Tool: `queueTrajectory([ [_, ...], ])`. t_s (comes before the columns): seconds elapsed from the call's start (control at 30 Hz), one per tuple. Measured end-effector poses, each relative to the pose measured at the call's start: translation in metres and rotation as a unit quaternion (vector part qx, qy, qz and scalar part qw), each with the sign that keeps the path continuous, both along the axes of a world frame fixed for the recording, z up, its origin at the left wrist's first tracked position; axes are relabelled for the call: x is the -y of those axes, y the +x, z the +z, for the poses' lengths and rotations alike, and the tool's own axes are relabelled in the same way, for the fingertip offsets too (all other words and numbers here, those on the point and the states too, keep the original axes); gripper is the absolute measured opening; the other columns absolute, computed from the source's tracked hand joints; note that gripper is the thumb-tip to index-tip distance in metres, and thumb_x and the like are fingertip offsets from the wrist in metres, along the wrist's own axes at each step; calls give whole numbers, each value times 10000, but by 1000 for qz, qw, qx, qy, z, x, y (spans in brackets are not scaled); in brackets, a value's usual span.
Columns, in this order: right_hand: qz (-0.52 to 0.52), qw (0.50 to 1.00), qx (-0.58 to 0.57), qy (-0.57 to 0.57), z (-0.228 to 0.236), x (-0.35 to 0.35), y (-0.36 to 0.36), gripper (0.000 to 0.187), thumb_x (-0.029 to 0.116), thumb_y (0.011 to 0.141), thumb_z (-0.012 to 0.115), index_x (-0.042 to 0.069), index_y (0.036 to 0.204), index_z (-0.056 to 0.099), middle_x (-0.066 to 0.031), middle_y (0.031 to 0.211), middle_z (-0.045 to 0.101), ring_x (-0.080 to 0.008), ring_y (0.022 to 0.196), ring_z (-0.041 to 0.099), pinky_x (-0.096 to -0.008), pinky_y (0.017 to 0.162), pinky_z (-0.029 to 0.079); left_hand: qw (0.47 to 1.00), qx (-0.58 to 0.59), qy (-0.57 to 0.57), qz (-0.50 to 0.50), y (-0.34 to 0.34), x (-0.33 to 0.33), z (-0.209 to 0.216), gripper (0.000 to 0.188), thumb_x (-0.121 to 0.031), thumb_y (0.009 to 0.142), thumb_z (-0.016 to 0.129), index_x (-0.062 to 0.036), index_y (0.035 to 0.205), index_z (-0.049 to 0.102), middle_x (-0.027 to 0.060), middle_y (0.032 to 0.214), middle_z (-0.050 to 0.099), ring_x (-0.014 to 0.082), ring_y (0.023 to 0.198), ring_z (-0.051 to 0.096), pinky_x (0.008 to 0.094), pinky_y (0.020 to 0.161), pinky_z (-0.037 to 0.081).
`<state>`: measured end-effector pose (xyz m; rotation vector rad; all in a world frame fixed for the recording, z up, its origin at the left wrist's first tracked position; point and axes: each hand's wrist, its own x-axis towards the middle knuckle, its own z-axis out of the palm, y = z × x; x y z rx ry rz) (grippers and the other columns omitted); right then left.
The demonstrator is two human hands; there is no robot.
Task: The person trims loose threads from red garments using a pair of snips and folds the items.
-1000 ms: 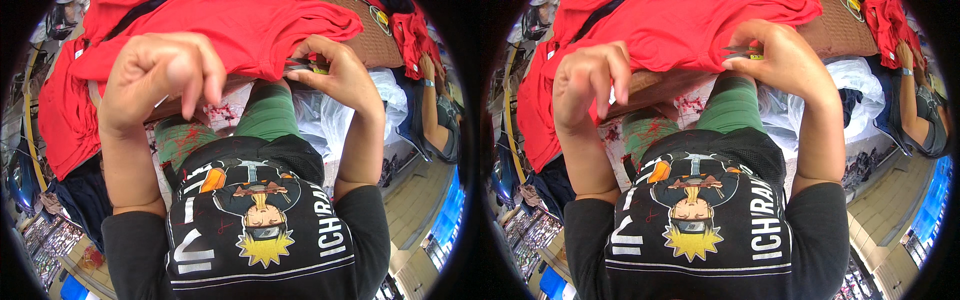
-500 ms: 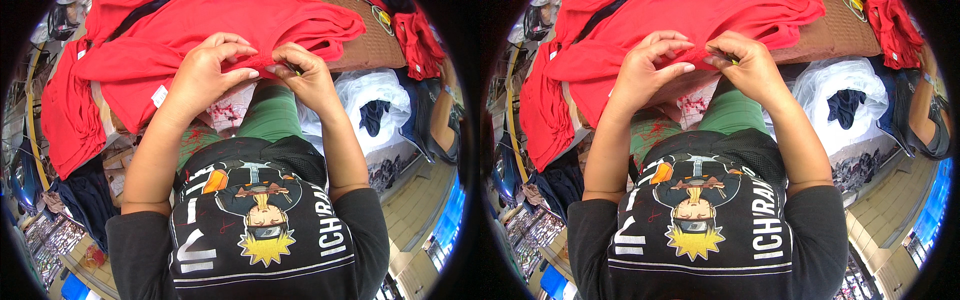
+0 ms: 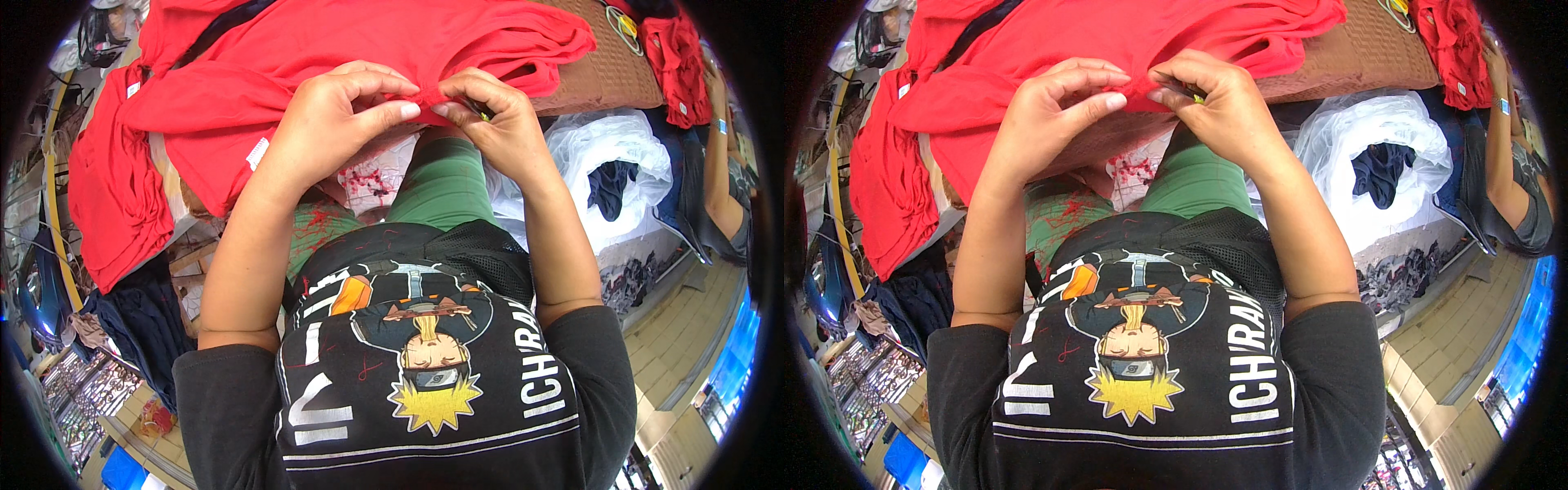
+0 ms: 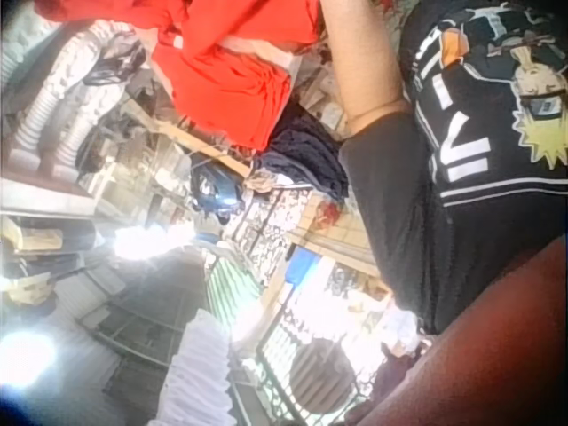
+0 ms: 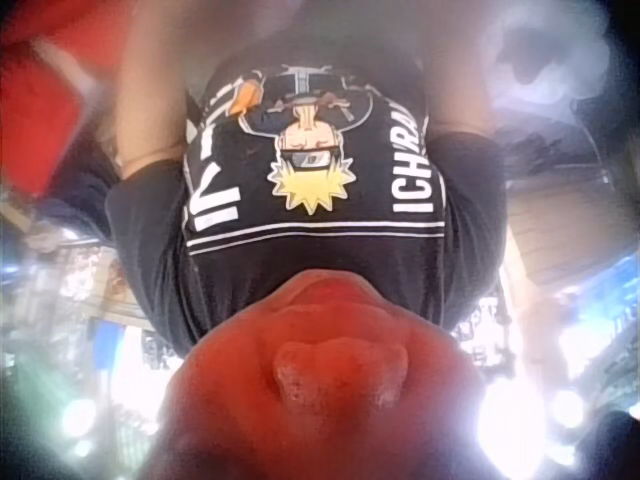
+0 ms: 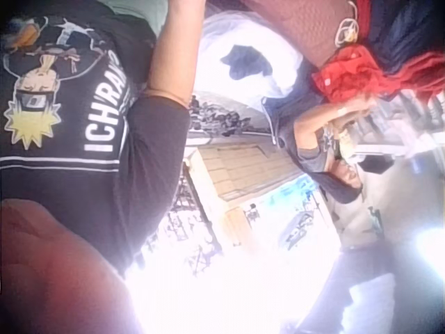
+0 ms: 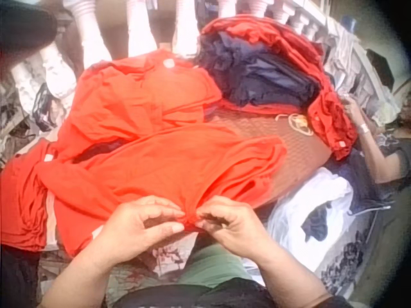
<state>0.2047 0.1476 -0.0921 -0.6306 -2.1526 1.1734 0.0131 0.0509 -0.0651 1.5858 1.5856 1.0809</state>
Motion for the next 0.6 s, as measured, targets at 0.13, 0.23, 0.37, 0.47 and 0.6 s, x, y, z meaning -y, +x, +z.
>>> queueTrajectory([
  [0.13, -12, 999, 1, -37, -5, 0, -1, 203, 115, 813, 720, -6, 968, 668, -107, 824, 667, -142, 738, 620, -272, 689, 489, 996, -78, 6, 42, 10, 2, 8, 236, -211, 798, 729, -42, 960, 702, 103, 874, 677, 171, 766, 659, 284, 674, 511],
  [0.23, -7, 999, 13, -43, -3, 1, -1, 219, 140, 815, 724, -9, 966, 673, -123, 816, 675, -144, 725, 628, -276, 677, 493, 991, -104, 48, 69, 12, 1, 1, 210, -214, 807, 720, -49, 935, 699, 114, 818, 679, 173, 686, 657, 278, 635, 506],
  [0.37, -1, 999, 26, -33, 0, 5, -2, 181, 121, 826, 716, -23, 915, 652, -38, 740, 576, -89, 680, 512, -245, 625, 427, 995, -73, 5, 74, 10, -1, 2, 180, -210, 846, 680, -48, 923, 688, 112, 779, 683, 171, 645, 658, 272, 641, 507],
  [0.47, 2, 999, 31, -26, 1, 5, -2, 168, 114, 831, 714, -27, 887, 641, 4, 699, 536, -59, 662, 462, -229, 602, 400, 997, 46, -19, 65, 7, -3, -5, 190, -211, 871, 655, -31, 929, 674, 87, 787, 693, 150, 671, 664, 271, 651, 511],
  [0.6, 8, 997, 52, -48, -1, 4, -2, 157, 112, 835, 709, -25, 878, 644, -1, 708, 564, -52, 682, 482, -228, 614, 412, 996, 9, 26, 80, 9, -4, 0, 201, -193, 901, 624, 0, 947, 656, 61, 829, 701, 117, 723, 663, 269, 670, 514],
])
